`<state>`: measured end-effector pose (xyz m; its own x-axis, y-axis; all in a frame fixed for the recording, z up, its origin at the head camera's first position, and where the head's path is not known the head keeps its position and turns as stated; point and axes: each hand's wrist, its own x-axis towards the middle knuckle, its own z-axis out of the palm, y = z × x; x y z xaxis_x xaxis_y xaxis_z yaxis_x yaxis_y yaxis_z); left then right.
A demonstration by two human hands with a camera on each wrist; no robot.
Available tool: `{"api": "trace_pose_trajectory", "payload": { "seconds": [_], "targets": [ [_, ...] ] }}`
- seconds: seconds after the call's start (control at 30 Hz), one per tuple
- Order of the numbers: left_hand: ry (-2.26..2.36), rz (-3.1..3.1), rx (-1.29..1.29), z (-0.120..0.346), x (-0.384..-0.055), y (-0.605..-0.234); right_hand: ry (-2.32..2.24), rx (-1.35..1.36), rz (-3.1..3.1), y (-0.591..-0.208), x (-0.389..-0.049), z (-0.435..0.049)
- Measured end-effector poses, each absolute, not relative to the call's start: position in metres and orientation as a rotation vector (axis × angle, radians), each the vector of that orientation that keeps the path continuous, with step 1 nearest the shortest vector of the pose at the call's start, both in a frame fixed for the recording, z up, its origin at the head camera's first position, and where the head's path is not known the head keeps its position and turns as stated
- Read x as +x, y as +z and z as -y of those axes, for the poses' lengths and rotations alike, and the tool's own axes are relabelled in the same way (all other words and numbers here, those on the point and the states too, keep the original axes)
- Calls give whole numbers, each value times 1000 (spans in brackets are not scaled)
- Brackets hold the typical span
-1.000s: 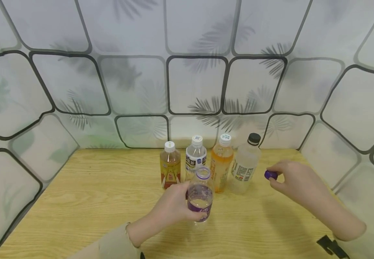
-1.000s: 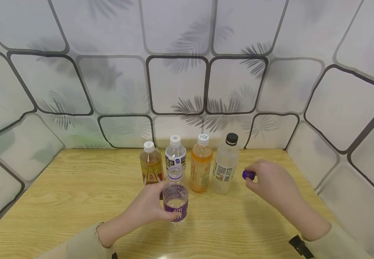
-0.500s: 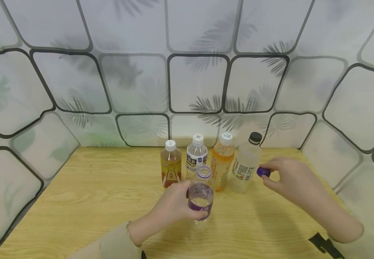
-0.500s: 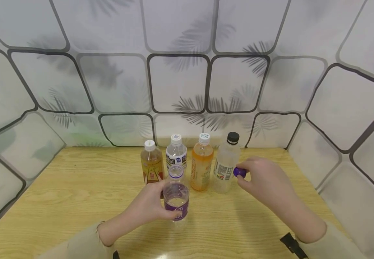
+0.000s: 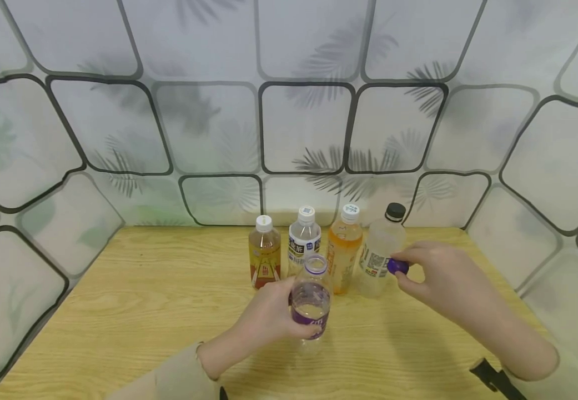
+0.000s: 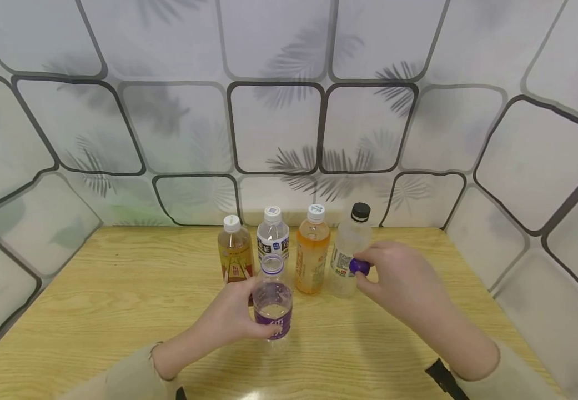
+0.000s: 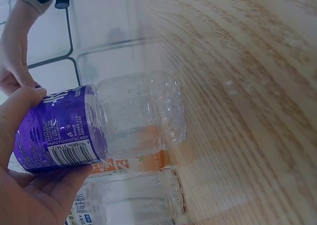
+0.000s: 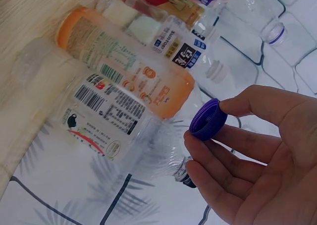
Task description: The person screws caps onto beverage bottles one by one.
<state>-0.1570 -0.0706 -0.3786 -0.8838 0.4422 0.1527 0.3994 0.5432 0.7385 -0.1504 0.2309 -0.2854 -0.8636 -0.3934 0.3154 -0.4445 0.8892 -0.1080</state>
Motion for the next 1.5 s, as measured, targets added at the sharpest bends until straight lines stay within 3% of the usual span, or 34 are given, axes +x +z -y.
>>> {"api": "trace_pose_trajectory", "payload": {
  "seconds": [1.5],
  "targets": [
    [1266,-2740,762,70,-156,-380,369,809,2592,-251,-146,-157]
  ]
}}
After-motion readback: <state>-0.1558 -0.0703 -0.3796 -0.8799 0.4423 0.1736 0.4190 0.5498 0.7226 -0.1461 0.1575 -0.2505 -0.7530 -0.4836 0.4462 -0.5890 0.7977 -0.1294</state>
